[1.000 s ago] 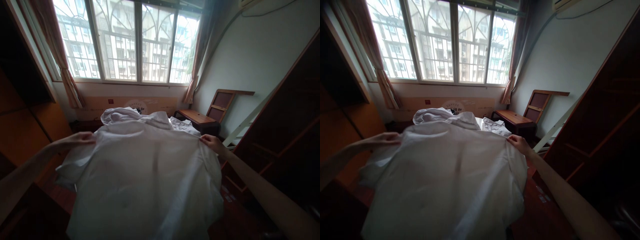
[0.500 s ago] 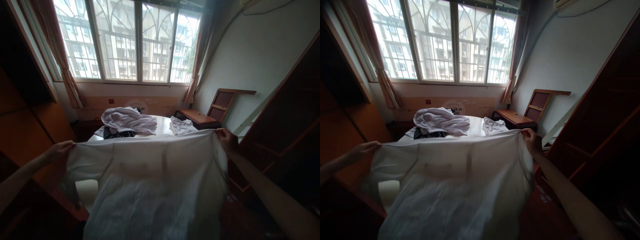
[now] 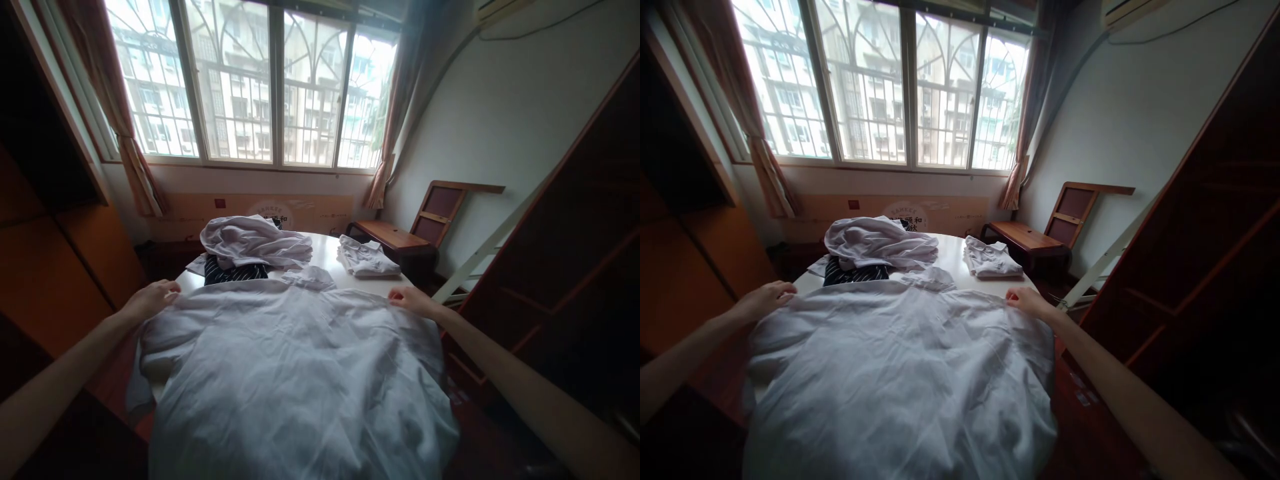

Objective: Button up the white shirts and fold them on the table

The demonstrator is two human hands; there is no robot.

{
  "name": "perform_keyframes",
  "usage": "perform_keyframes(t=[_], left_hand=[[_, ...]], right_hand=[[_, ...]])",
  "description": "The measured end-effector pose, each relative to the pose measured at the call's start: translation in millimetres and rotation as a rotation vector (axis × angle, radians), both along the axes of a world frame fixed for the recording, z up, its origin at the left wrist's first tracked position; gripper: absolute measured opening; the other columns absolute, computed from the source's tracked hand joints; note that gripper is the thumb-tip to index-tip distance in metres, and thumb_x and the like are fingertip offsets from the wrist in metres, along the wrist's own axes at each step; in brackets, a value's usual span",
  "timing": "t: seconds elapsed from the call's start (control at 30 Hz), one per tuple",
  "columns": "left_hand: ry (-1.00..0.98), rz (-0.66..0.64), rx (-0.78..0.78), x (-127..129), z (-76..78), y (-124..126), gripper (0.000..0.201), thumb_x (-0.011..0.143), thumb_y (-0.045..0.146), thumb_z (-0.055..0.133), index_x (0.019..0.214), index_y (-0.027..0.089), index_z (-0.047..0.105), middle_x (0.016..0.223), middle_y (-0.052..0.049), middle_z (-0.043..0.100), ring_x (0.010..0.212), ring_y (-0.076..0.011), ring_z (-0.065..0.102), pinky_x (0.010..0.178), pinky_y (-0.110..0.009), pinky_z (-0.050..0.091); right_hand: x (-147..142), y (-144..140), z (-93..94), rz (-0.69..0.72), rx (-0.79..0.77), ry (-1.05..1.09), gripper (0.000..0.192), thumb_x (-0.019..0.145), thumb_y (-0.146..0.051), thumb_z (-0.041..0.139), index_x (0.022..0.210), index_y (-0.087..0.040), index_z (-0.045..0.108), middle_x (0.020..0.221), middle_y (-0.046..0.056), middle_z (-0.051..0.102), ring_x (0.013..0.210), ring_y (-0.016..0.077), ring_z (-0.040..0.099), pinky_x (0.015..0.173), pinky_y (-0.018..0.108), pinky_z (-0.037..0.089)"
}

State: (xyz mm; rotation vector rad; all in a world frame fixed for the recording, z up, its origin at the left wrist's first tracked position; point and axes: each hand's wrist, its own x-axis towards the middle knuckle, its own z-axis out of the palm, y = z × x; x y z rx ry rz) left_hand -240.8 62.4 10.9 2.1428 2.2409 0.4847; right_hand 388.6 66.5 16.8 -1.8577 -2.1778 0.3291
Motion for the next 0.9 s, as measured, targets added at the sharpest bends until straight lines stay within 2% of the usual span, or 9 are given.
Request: perform_keyframes(t=[0.13, 0.27, 0.37, 0.47, 0.53, 0.6, 0.67, 0.73, 0.9], left_hand=[[-0.013, -0.190, -0.045, 54, -4.0, 26, 0.032, 0.076, 0.040, 0.043, 0.091, 0.019, 0.062, 0.095, -0.008, 0.064, 0.085, -0.0232, 0.060, 0.071, -0.028, 0.043], [-0.012, -0.265, -0.019, 96, -0.6, 41, 0.033, 0.076, 0.042, 0.045, 0.091, 0.019, 0.063, 0.098, -0.010, 0.065, 0.088, -0.0247, 0.060, 0.073, -0.030, 0.043], [-0.018, -0.221, -0.046, 109, 0.4, 51, 0.028, 0.074, 0.041, 0.049, 0.082, 0.019, 0.064, 0.089, -0.009, 0.066, 0.084, -0.0243, 0.060, 0.069, -0.029, 0.042], [-0.035, -0.187, -0.122, 111, -3.7, 58, 0.020, 0.069, 0.037, 0.054, 0.070, 0.018, 0.062, 0.077, -0.007, 0.065, 0.074, -0.0223, 0.060, 0.060, -0.026, 0.040], [-0.073, -0.156, -0.144, 111, -8.1, 59, 0.015, 0.069, 0.033, 0.052, 0.068, 0.019, 0.059, 0.069, -0.005, 0.064, 0.067, -0.0201, 0.059, 0.056, -0.025, 0.038], [-0.140, -0.089, -0.094, 113, -12.1, 55, 0.015, 0.074, 0.030, 0.046, 0.070, 0.019, 0.056, 0.065, -0.003, 0.062, 0.064, -0.0188, 0.059, 0.055, -0.025, 0.038], [-0.215, -0.005, 0.018, 118, -14.5, 45, 0.017, 0.080, 0.030, 0.040, 0.075, 0.020, 0.053, 0.066, -0.003, 0.062, 0.066, -0.0191, 0.060, 0.056, -0.025, 0.038], [-0.277, 0.058, 0.159, 125, -15.4, 34, 0.017, 0.083, 0.032, 0.037, 0.080, 0.021, 0.050, 0.070, -0.004, 0.063, 0.070, -0.0203, 0.061, 0.058, -0.026, 0.039], [-0.330, 0.081, 0.463, 136, -10.6, 18, 0.024, 0.088, 0.040, 0.033, 0.091, 0.021, 0.047, 0.086, -0.007, 0.065, 0.080, -0.0232, 0.062, 0.067, -0.031, 0.043]], right_hand=[[-23, 12, -7.4, 0.022, 0.067, 0.001, 0.023, 0.074, -0.038, 0.055, 0.073, -0.017, 0.066, 0.078, 0.007, 0.069, 0.071, 0.0191, 0.060, 0.063, 0.025, 0.043], [-47, 24, -7.7, 0.008, 0.132, 0.012, 0.030, 0.070, -0.045, 0.058, 0.058, -0.018, 0.063, 0.067, 0.006, 0.067, 0.064, 0.0185, 0.058, 0.058, 0.025, 0.041], [-57, 28, -11.3, -0.023, 0.034, 0.119, 0.025, 0.065, -0.041, 0.063, 0.058, -0.017, 0.062, 0.058, 0.002, 0.062, 0.056, 0.0154, 0.054, 0.050, 0.023, 0.037], [-65, 28, -17.8, -0.092, -0.058, 0.219, 0.018, 0.061, -0.031, 0.064, 0.056, -0.016, 0.056, 0.048, -0.003, 0.054, 0.049, 0.0125, 0.051, 0.046, 0.022, 0.034], [-70, 25, -22.9, -0.154, -0.113, 0.310, 0.017, 0.064, -0.026, 0.061, 0.056, -0.017, 0.049, 0.043, -0.004, 0.050, 0.044, 0.0123, 0.050, 0.044, 0.022, 0.035], [-75, 22, -28.3, -0.229, -0.114, 0.458, 0.018, 0.070, -0.024, 0.056, 0.058, -0.020, 0.043, 0.044, -0.003, 0.052, 0.043, 0.0137, 0.053, 0.045, 0.023, 0.039], [-80, 17, -33.6, -0.309, -0.045, 0.598, 0.017, 0.074, -0.023, 0.052, 0.063, -0.022, 0.040, 0.050, -0.001, 0.058, 0.049, 0.0160, 0.059, 0.049, 0.025, 0.044], [-84, 10, -37.8, -0.345, 0.091, 0.643, 0.015, 0.077, -0.025, 0.050, 0.068, -0.023, 0.039, 0.058, 0.001, 0.062, 0.058, 0.0188, 0.063, 0.055, 0.028, 0.047], [-93, 1, -32.6, -0.265, 0.521, 0.574, 0.017, 0.082, -0.041, 0.045, 0.080, -0.024, 0.042, 0.082, 0.009, 0.065, 0.078, 0.0247, 0.063, 0.068, 0.036, 0.047]])
